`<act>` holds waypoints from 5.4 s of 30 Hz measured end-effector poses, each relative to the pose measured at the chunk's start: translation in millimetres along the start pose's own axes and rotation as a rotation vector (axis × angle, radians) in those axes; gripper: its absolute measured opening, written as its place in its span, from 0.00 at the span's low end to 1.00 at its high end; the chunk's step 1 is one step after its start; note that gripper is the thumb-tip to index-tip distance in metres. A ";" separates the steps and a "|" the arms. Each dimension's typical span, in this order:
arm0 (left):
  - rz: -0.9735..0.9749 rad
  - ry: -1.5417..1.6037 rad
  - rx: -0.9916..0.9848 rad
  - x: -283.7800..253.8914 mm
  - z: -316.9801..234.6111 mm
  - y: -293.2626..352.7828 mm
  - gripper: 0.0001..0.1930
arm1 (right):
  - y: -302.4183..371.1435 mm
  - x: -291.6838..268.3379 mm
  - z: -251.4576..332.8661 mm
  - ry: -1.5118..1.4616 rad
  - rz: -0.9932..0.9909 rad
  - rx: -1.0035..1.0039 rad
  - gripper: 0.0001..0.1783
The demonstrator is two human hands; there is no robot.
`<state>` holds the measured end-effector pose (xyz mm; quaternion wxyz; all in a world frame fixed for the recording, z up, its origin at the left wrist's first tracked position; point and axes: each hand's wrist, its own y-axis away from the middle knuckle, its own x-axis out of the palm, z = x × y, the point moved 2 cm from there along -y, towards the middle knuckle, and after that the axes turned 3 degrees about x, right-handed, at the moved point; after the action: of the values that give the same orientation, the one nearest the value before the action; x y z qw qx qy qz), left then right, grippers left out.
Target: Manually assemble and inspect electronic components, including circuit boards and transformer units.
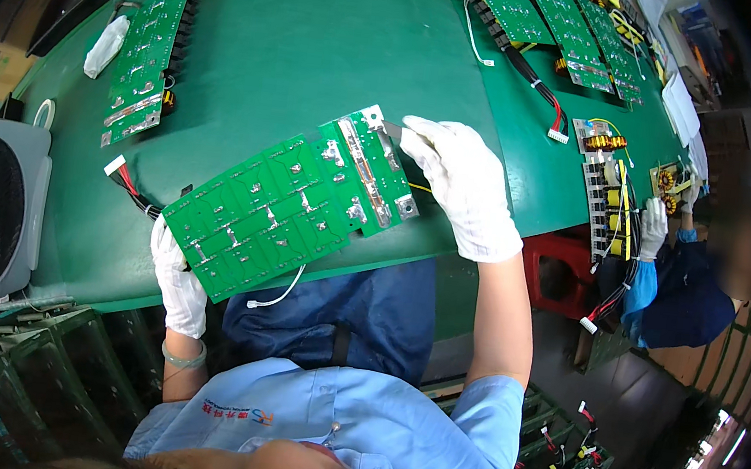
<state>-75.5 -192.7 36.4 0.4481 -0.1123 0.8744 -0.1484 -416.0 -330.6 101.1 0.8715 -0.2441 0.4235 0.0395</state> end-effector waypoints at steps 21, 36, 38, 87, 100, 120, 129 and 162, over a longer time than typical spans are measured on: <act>0.011 -0.098 0.082 -2.8 -2.2 -5.0 0.19 | -14.8 3.8 -16.1 0.146 -0.079 0.003 0.09; 0.006 -0.090 0.071 -1.9 -11.8 -15.9 0.19 | 100.7 10.7 -7.6 -0.401 -0.149 0.671 0.16; 0.012 -0.118 0.071 0.5 -11.3 -15.9 0.18 | 108.6 8.3 -20.8 -0.513 -0.181 0.677 0.19; -0.043 -0.147 0.124 -1.8 -11.2 -17.5 0.17 | 104.7 4.5 -43.8 -0.650 -0.130 0.652 0.34; -0.070 -0.099 0.061 0.7 -12.9 -16.2 0.19 | 105.1 4.8 -42.2 -0.695 -0.141 0.679 0.29; 0.059 -0.150 0.023 1.4 -7.2 -9.6 0.23 | 106.4 2.4 -41.3 -0.745 -0.145 0.659 0.32; 0.010 -0.102 0.012 9.6 0.1 -8.1 0.21 | 119.6 -0.6 -13.3 -0.886 -0.152 0.772 0.23; -0.186 0.564 -0.462 6.4 10.9 -23.5 0.06 | 43.6 60.0 46.2 -0.073 -0.548 0.168 0.17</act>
<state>-68.7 -218.4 34.0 0.1372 -0.2441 0.9599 -0.0123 -356.5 -279.4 62.7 0.8814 -0.2750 0.3120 -0.2240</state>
